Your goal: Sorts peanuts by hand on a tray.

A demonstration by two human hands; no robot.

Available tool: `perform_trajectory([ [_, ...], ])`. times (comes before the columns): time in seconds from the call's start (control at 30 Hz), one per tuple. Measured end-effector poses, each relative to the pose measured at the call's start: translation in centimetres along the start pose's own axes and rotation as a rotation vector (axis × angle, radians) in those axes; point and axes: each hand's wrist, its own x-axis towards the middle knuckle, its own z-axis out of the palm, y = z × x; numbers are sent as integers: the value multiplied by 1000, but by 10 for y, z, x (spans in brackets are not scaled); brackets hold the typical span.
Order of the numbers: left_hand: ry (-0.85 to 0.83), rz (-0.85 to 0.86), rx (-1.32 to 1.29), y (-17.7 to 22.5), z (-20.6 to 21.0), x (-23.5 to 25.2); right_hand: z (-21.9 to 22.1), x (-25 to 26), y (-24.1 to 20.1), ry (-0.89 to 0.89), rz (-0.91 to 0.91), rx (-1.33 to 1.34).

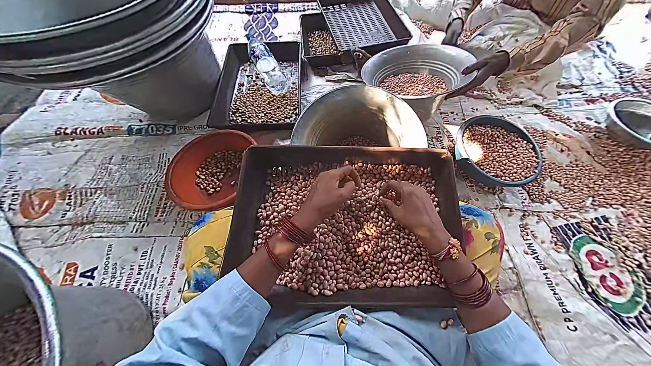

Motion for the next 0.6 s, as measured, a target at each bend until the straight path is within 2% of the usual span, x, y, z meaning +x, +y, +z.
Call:
perform_trajectory([
  [0.07, -97, 51, 150, 10, 8, -9, 4, 1, 3, -3, -12, -19],
  [0.13, -126, 126, 299, 15, 18, -16, 6, 0, 6, -28, -14, -38],
  [0.23, -147, 139, 421, 17, 30, -19, 1, -3, 9, -81, 19, -4],
  [0.3, -139, 172, 439, 13, 35, -18, -7, -4, 16, -25, 63, 201],
  [0.4, -174, 158, 407, 13, 32, -17, -19, 0, 29, 184, 88, 696],
  [0.43, -191, 139, 394, 13, 31, -16, -24, 2, 31, 237, 99, 696],
  [0.53, -225, 107, 354, 14, 29, -15, -34, 10, 22, 302, 141, 230],
  [0.6, -258, 106, 301, 16, 27, -17, -30, 17, 15, 228, 137, -28],
])
